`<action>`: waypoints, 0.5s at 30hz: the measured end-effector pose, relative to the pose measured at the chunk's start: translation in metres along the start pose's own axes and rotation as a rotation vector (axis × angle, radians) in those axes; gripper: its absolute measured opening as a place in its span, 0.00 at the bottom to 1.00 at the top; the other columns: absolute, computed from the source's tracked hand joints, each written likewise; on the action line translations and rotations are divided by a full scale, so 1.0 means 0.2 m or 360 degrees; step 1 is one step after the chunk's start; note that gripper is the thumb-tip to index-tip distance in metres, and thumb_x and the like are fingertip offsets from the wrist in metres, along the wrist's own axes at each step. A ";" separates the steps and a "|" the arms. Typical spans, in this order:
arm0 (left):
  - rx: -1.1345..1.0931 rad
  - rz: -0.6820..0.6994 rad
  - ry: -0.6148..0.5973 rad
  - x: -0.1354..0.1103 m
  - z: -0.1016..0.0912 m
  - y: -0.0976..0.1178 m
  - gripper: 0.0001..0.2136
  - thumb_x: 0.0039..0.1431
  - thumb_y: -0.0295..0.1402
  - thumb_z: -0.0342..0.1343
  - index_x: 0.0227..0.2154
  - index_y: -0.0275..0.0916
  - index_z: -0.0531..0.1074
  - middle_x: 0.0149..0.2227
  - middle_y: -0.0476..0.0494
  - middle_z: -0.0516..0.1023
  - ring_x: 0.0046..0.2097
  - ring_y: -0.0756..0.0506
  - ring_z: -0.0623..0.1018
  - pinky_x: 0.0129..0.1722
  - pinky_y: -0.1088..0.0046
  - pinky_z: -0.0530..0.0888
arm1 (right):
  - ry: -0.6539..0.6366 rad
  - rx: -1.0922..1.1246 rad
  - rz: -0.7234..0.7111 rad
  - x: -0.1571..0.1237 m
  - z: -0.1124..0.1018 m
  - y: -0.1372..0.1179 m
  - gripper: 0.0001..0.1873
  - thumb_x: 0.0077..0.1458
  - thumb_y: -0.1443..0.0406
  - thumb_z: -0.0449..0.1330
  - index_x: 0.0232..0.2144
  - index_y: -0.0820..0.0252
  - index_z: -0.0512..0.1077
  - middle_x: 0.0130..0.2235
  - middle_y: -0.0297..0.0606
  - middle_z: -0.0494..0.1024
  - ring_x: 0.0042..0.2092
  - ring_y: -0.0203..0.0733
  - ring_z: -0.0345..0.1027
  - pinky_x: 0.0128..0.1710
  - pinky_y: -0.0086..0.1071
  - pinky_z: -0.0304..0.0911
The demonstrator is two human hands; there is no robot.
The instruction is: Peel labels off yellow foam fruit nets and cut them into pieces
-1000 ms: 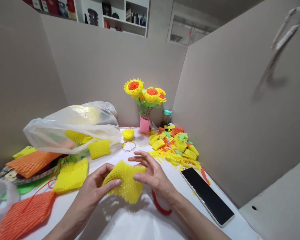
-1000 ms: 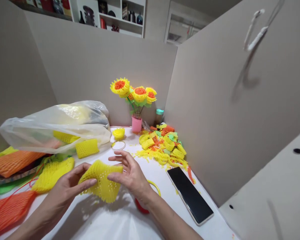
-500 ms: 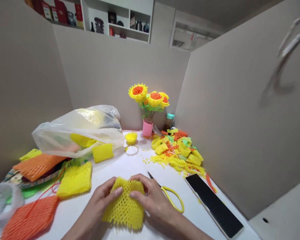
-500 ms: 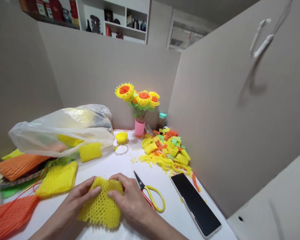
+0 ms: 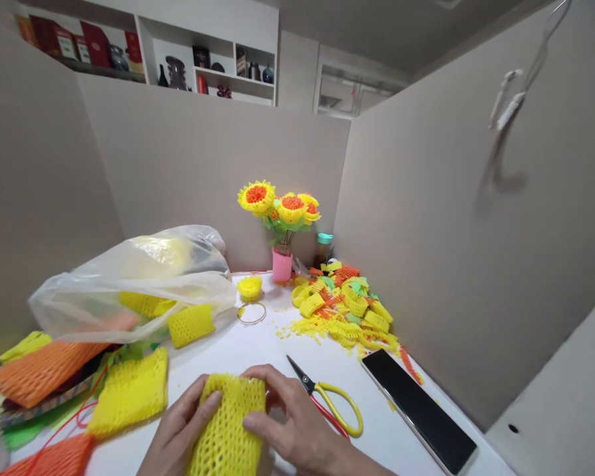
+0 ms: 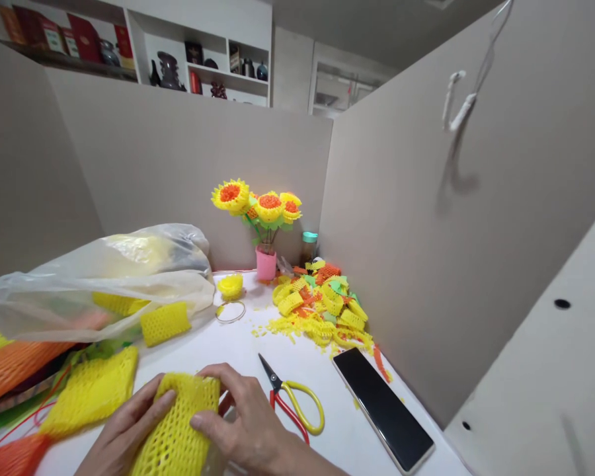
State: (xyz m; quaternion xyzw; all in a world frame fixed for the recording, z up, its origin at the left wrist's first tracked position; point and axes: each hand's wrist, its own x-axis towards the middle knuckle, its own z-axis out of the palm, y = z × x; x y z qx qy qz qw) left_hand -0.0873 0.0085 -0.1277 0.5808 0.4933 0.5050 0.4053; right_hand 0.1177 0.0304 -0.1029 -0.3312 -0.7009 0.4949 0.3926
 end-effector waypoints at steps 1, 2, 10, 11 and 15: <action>-0.0104 -0.0125 0.0040 0.01 0.02 0.01 0.17 0.53 0.54 0.62 0.38 0.48 0.80 0.40 0.42 0.87 0.43 0.33 0.85 0.41 0.57 0.82 | 0.0013 0.0017 -0.0010 0.00 0.00 -0.01 0.21 0.51 0.64 0.63 0.49 0.56 0.73 0.46 0.38 0.77 0.44 0.43 0.69 0.44 0.34 0.65; -0.0211 -0.0247 0.0071 0.02 0.04 0.03 0.17 0.53 0.52 0.64 0.38 0.46 0.79 0.39 0.43 0.87 0.40 0.35 0.85 0.38 0.59 0.82 | 0.0027 0.0037 -0.0012 0.00 -0.01 -0.01 0.21 0.50 0.63 0.63 0.48 0.57 0.73 0.47 0.40 0.76 0.45 0.44 0.69 0.44 0.35 0.65; -0.0720 -0.0636 0.0047 0.01 0.05 0.14 0.23 0.48 0.48 0.70 0.46 0.46 0.77 0.39 0.45 0.87 0.38 0.40 0.84 0.34 0.71 0.78 | -0.0031 0.0445 0.0055 0.00 -0.06 -0.03 0.09 0.52 0.60 0.66 0.35 0.58 0.75 0.49 0.41 0.78 0.52 0.47 0.69 0.49 0.36 0.62; -0.0750 -0.0645 0.0014 0.01 0.04 0.15 0.24 0.49 0.48 0.69 0.48 0.47 0.77 0.40 0.46 0.87 0.39 0.40 0.84 0.35 0.71 0.78 | -0.0044 0.0520 0.0062 0.00 -0.07 -0.03 0.09 0.52 0.60 0.66 0.35 0.58 0.76 0.50 0.41 0.78 0.52 0.47 0.69 0.49 0.35 0.62; -0.0794 -0.0680 -0.0085 0.00 0.03 0.21 0.24 0.51 0.45 0.68 0.52 0.51 0.75 0.40 0.48 0.86 0.42 0.41 0.83 0.40 0.71 0.78 | -0.0048 0.0771 0.0064 0.00 -0.10 -0.03 0.12 0.53 0.60 0.66 0.40 0.58 0.79 0.50 0.40 0.78 0.52 0.46 0.69 0.52 0.35 0.61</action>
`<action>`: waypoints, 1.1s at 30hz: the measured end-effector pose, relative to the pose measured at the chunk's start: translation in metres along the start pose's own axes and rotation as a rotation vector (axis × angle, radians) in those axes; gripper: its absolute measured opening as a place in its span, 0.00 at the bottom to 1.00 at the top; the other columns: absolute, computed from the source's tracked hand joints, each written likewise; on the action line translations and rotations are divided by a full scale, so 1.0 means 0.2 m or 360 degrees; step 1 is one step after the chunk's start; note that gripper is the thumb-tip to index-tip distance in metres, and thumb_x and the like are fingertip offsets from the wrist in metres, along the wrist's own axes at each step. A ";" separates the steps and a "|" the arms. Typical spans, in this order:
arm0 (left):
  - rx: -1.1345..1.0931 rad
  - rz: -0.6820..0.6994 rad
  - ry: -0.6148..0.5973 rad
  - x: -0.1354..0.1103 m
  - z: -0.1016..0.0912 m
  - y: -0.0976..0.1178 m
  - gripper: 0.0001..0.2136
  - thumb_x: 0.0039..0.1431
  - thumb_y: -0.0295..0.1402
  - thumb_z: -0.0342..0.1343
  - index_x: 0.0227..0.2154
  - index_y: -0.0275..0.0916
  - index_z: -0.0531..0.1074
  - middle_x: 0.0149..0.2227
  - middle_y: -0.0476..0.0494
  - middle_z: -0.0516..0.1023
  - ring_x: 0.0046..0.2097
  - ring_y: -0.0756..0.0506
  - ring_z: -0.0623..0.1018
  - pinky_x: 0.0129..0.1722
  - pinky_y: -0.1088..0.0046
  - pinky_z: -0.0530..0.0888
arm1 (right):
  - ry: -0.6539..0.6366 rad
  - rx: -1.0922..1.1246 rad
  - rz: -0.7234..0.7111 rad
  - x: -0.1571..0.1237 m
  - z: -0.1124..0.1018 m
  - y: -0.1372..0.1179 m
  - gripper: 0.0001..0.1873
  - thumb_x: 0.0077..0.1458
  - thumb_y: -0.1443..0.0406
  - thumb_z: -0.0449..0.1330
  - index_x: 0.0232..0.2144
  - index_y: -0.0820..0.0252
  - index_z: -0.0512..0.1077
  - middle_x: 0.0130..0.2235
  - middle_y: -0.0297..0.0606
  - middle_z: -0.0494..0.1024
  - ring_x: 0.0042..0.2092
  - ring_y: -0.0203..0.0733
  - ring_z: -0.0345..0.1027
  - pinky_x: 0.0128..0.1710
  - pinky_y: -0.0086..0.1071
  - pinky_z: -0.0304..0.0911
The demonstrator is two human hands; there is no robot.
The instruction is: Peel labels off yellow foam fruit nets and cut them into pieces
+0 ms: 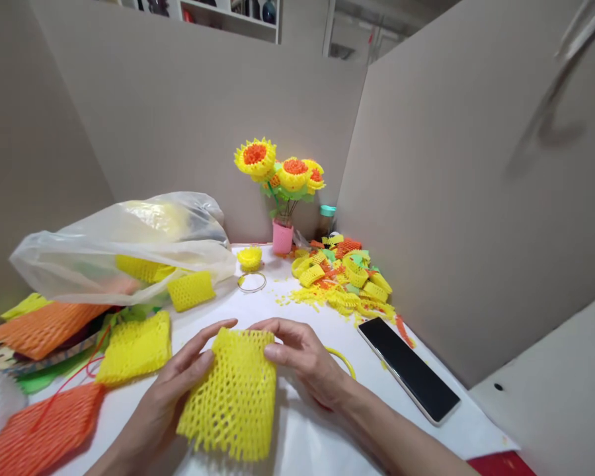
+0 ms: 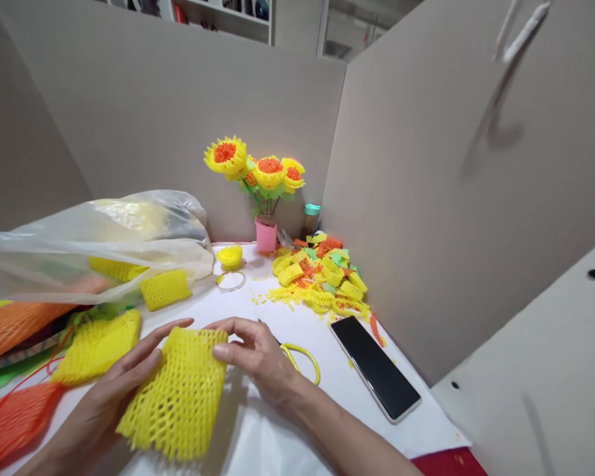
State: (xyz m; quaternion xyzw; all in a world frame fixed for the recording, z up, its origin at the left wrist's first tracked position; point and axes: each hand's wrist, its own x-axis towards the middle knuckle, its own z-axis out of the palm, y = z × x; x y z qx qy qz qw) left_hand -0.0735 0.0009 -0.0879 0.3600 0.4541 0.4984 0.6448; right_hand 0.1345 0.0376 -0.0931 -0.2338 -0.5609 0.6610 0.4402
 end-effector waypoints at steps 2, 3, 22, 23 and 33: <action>0.0022 -0.0010 -0.0036 -0.02 0.02 0.03 0.23 0.51 0.44 0.68 0.51 0.52 0.75 0.39 0.50 0.86 0.41 0.41 0.83 0.39 0.71 0.77 | 0.0012 0.0090 0.0000 0.00 -0.01 -0.01 0.13 0.53 0.61 0.66 0.41 0.59 0.79 0.49 0.40 0.78 0.51 0.45 0.69 0.53 0.35 0.60; 0.0039 -0.0015 -0.0062 -0.03 0.03 0.04 0.22 0.50 0.44 0.69 0.49 0.52 0.76 0.38 0.50 0.86 0.40 0.41 0.83 0.38 0.71 0.77 | 0.0015 0.0130 0.0001 0.00 -0.01 -0.02 0.13 0.52 0.61 0.67 0.41 0.59 0.80 0.48 0.40 0.78 0.50 0.45 0.69 0.53 0.35 0.60; 0.0426 0.0554 -0.0489 0.11 0.13 0.30 0.08 0.50 0.42 0.70 0.29 0.46 0.80 0.39 0.50 0.80 0.47 0.45 0.73 0.47 0.78 0.69 | 0.0028 0.0197 -0.0073 0.02 -0.04 -0.17 0.12 0.47 0.59 0.68 0.33 0.58 0.74 0.34 0.33 0.72 0.36 0.37 0.64 0.39 0.30 0.58; 0.0417 0.0573 -0.0496 0.11 0.14 0.30 0.08 0.50 0.42 0.70 0.28 0.46 0.80 0.41 0.50 0.81 0.49 0.44 0.73 0.49 0.77 0.69 | -0.0008 0.0132 -0.0078 0.02 -0.05 -0.19 0.13 0.48 0.58 0.68 0.33 0.59 0.74 0.34 0.34 0.73 0.36 0.38 0.64 0.39 0.30 0.58; 0.0338 0.0476 -0.0362 0.11 0.12 0.26 0.12 0.47 0.46 0.70 0.28 0.45 0.77 0.25 0.53 0.75 0.28 0.50 0.71 0.28 0.78 0.68 | -0.0073 -0.0194 -0.0149 0.09 -0.06 -0.24 0.09 0.52 0.59 0.68 0.33 0.59 0.78 0.44 0.37 0.77 0.48 0.44 0.68 0.52 0.35 0.60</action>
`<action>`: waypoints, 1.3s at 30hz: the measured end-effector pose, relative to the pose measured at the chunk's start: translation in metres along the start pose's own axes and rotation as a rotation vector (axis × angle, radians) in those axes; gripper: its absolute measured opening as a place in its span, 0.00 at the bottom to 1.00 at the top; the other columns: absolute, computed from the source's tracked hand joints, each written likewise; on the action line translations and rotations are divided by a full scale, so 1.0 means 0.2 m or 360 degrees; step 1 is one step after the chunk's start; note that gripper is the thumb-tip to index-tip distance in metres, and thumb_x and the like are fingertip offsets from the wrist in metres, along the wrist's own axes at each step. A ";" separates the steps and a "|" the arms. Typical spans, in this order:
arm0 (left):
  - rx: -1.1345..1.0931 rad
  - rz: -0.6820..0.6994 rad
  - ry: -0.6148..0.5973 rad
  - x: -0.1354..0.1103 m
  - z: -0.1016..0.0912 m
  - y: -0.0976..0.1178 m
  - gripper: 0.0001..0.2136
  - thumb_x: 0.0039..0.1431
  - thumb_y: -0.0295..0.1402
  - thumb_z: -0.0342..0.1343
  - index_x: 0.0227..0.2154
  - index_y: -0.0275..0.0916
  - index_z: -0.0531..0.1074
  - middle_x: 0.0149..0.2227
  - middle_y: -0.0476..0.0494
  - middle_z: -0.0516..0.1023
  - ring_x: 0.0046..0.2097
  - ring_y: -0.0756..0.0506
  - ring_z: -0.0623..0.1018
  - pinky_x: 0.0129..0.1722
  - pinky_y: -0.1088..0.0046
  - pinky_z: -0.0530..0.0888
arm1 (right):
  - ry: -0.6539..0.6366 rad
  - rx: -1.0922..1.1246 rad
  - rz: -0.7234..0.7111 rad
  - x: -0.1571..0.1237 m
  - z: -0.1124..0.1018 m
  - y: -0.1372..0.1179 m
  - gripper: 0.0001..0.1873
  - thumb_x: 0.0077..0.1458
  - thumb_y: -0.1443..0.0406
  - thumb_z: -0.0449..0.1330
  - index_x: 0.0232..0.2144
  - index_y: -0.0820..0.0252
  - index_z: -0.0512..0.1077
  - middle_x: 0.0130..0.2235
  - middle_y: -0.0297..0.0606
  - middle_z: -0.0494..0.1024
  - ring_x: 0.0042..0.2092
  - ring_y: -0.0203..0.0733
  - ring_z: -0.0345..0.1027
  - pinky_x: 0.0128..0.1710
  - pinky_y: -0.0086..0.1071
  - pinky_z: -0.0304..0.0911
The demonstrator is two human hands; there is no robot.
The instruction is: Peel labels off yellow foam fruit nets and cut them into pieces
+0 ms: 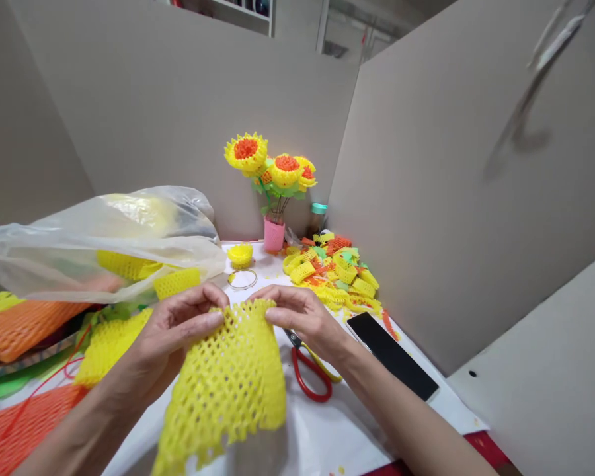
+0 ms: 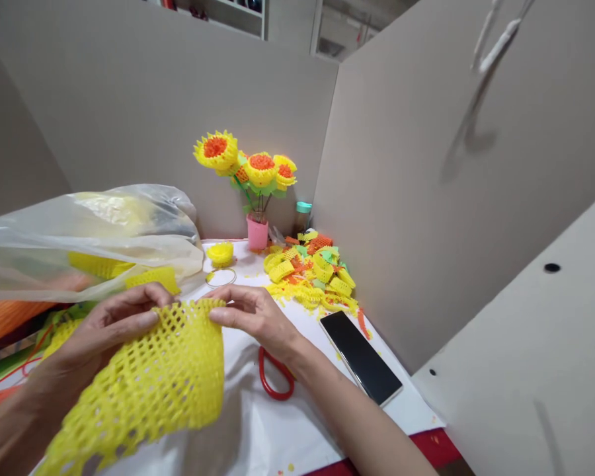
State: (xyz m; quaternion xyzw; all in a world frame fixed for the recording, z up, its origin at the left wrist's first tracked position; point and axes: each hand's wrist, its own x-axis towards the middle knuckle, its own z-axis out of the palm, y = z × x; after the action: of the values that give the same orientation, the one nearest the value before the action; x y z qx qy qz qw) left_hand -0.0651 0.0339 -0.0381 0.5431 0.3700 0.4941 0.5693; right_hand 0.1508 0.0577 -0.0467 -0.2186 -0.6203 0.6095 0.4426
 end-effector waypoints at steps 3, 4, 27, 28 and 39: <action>0.0080 0.0026 0.0077 0.01 0.00 -0.02 0.13 0.48 0.46 0.70 0.28 0.45 0.76 0.24 0.55 0.72 0.27 0.52 0.68 0.26 0.81 0.66 | 0.0076 0.0045 0.0009 0.01 0.00 0.02 0.14 0.55 0.56 0.66 0.39 0.57 0.75 0.47 0.39 0.77 0.51 0.45 0.70 0.53 0.37 0.63; 0.0114 0.0032 0.0100 0.02 0.00 -0.02 0.12 0.49 0.46 0.70 0.28 0.45 0.76 0.23 0.55 0.71 0.27 0.52 0.67 0.26 0.81 0.65 | 0.0084 0.0047 0.0041 0.01 0.00 0.03 0.15 0.57 0.54 0.65 0.42 0.56 0.74 0.49 0.40 0.76 0.51 0.45 0.70 0.52 0.39 0.64; 0.0718 0.0063 0.0158 0.06 -0.08 -0.07 0.16 0.57 0.51 0.61 0.45 0.51 0.78 0.37 0.51 0.81 0.41 0.41 0.73 0.39 0.70 0.63 | 0.0341 0.0044 0.0245 0.00 0.00 0.13 0.20 0.48 0.57 0.70 0.41 0.58 0.71 0.30 0.29 0.75 0.31 0.35 0.67 0.35 0.30 0.58; 0.0675 0.0042 0.0163 0.06 -0.09 -0.07 0.17 0.57 0.50 0.62 0.45 0.51 0.77 0.36 0.51 0.81 0.41 0.41 0.73 0.38 0.70 0.63 | 0.0348 0.0048 0.0250 0.00 0.00 0.14 0.20 0.47 0.57 0.70 0.41 0.57 0.71 0.30 0.29 0.75 0.31 0.35 0.67 0.35 0.30 0.58; 0.0117 -0.0163 0.0275 0.06 -0.05 -0.06 0.18 0.49 0.45 0.71 0.41 0.44 0.79 0.30 0.49 0.83 0.31 0.46 0.78 0.27 0.77 0.70 | 0.0338 0.0057 0.0298 -0.01 0.01 0.13 0.19 0.49 0.58 0.70 0.41 0.58 0.73 0.26 0.27 0.72 0.28 0.32 0.60 0.28 0.27 0.52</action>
State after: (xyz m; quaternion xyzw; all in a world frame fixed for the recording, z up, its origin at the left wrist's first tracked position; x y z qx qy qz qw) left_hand -0.0706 0.0495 -0.0495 0.4991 0.4630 0.4955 0.5395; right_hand 0.1424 0.0593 -0.0719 -0.3309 -0.5360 0.6325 0.4508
